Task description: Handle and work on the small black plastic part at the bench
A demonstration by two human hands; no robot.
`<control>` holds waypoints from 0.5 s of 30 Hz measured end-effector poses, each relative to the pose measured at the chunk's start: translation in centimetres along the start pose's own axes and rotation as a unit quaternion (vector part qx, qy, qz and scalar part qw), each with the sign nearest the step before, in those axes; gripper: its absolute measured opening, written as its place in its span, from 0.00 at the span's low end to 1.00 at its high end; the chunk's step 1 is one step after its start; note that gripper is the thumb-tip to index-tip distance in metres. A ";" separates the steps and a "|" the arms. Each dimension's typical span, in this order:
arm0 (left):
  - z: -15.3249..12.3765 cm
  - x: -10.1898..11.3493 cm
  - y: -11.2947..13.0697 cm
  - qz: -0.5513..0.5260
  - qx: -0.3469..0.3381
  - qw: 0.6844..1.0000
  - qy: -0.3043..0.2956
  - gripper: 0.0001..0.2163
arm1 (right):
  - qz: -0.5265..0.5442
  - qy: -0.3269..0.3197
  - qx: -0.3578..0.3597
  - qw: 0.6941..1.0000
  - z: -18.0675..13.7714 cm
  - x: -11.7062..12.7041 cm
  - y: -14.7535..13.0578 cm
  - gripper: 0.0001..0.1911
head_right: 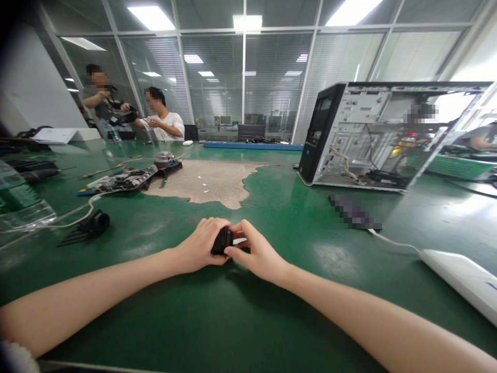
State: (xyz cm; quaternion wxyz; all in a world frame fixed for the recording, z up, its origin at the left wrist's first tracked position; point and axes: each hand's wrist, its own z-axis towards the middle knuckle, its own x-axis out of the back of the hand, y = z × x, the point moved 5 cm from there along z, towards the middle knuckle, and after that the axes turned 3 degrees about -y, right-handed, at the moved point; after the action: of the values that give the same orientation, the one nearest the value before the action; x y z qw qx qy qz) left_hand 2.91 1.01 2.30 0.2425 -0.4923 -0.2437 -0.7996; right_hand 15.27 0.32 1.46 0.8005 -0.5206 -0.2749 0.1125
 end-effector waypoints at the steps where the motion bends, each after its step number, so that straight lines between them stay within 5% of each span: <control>1: 0.0 0.0 0.0 -0.001 0.000 1.000 0.001 0.24 | -0.011 0.003 0.015 1.000 0.0 0.0 -0.2 0.12; 12: 0.0 0.0 0.0 0.004 -0.001 1.000 0.004 0.23 | 0.031 0.022 -0.053 0.998 0.1 0.2 0.3 0.13; 15: 0.0 0.0 0.0 0.004 -0.001 1.000 0.002 0.24 | 0.016 0.004 -0.020 1.000 0.1 0.0 0.1 0.12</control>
State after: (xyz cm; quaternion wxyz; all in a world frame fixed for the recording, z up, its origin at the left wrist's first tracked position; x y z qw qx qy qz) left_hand 2.94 0.98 2.31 0.2452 -0.4917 -0.2402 -0.8003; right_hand 15.28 0.41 1.42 0.7890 -0.5416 -0.2653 0.1173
